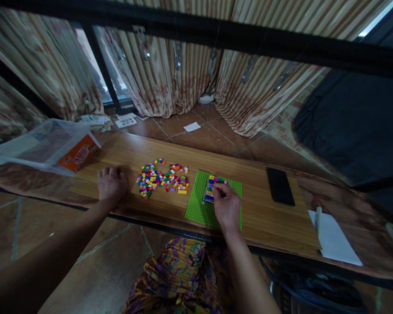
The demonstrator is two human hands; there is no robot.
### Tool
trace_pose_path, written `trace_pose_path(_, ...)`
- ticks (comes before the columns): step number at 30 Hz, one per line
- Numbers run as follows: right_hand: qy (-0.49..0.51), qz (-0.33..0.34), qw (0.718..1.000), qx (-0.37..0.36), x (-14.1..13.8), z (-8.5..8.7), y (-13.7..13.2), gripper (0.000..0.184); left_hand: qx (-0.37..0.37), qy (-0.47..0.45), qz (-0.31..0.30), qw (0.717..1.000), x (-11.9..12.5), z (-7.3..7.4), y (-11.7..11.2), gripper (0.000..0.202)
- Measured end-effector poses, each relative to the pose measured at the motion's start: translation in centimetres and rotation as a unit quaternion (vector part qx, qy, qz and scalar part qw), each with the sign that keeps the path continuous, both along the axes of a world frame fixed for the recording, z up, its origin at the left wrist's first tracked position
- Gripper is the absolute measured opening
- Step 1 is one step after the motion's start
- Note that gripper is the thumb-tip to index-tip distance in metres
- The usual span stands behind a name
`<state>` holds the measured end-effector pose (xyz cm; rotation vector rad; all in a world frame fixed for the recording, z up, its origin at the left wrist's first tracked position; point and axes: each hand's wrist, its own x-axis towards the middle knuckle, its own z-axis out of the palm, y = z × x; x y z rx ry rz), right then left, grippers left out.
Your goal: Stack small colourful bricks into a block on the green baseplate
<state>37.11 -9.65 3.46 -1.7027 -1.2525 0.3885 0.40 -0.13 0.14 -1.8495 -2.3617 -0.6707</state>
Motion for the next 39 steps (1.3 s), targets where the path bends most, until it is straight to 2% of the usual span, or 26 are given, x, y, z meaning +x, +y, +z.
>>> trace_pose_path(7,0.043,0.002,0.999,-0.016,-0.3,0.4,0.3,0.023,-0.008,0.005,0.004,1.000,0.0,0.0,0.0,0.038)
trace_pose_path(19,0.053,0.007,0.999,-0.012,-0.3,0.2,0.5,0.023,0.004,0.003,-0.002,1.000,-0.1,-0.1,-0.1,0.038)
trace_pose_path(28,0.065,0.009,0.998,-0.024,-0.5,0.8,0.4,0.021,0.006,-0.005,-0.001,1.000,-0.1,-0.1,0.0,0.038)
trace_pose_path(31,0.079,0.002,0.997,0.000,-0.4,0.9,0.2,0.023,-0.001,-0.006,-0.001,1.000,0.0,0.0,-0.1,0.039)
trace_pose_path(35,0.105,-0.039,0.992,0.051,-0.6,0.9,-0.4,0.025,-0.007,0.008,0.004,1.000,0.1,0.1,-0.1,0.040)
trace_pose_path(39,0.111,-0.048,0.991,0.063,-1.4,0.6,-1.2,0.026,-0.008,0.005,0.007,1.000,0.1,0.0,0.0,0.040)
